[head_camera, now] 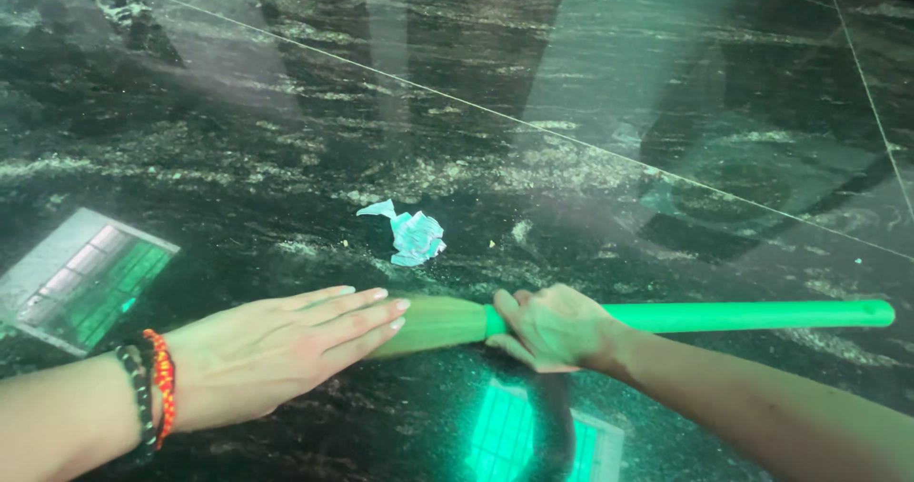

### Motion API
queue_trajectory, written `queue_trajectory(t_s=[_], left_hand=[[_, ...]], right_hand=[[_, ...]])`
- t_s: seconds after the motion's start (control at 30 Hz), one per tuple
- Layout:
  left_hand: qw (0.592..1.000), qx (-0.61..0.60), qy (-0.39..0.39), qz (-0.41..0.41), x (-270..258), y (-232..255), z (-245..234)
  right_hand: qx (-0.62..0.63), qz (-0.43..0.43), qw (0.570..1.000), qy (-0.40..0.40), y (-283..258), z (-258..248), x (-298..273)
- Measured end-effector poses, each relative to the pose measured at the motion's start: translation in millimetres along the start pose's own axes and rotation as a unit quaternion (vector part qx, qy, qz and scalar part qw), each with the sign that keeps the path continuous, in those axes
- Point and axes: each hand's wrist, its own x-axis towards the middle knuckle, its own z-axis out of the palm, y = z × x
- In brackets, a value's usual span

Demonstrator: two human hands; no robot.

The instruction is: The person sweeps debris and a small blue paper scrap across a polished dark floor using a traditional grass broom.

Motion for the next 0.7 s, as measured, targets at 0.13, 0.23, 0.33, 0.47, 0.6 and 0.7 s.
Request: queue_trajectory(t_s=[0.13,0.23,0.33,0.47,0.6,0.7], left_hand=[[1.000,0.006,0.008,0.017,3,-10,0],[0.999,0.007,-0.044,0.003,3,-16,-2],[0.998,0.014,-0.054,-0.006,2,-20,2],[0.999,0.033,0.002,0.001,-3,-26,8],[1.000,0.023,-0.016,0.014,-1,-28,6],[0.999,0.025,0.020,0.025,6,-29,1]], right_hand=[[0.009,-0.005,1.000,-0.027,-4,2,8],[0.023,0.010,1.000,0.005,-9,4,14],[0.021,0.052,0.997,-0.045,-10,1,20],[0.021,0.073,0.997,-0.031,-8,-3,28],[0.003,0.101,0.995,-0.010,-9,-7,34],[0.037,0.118,0.992,0.004,-15,-9,33]])
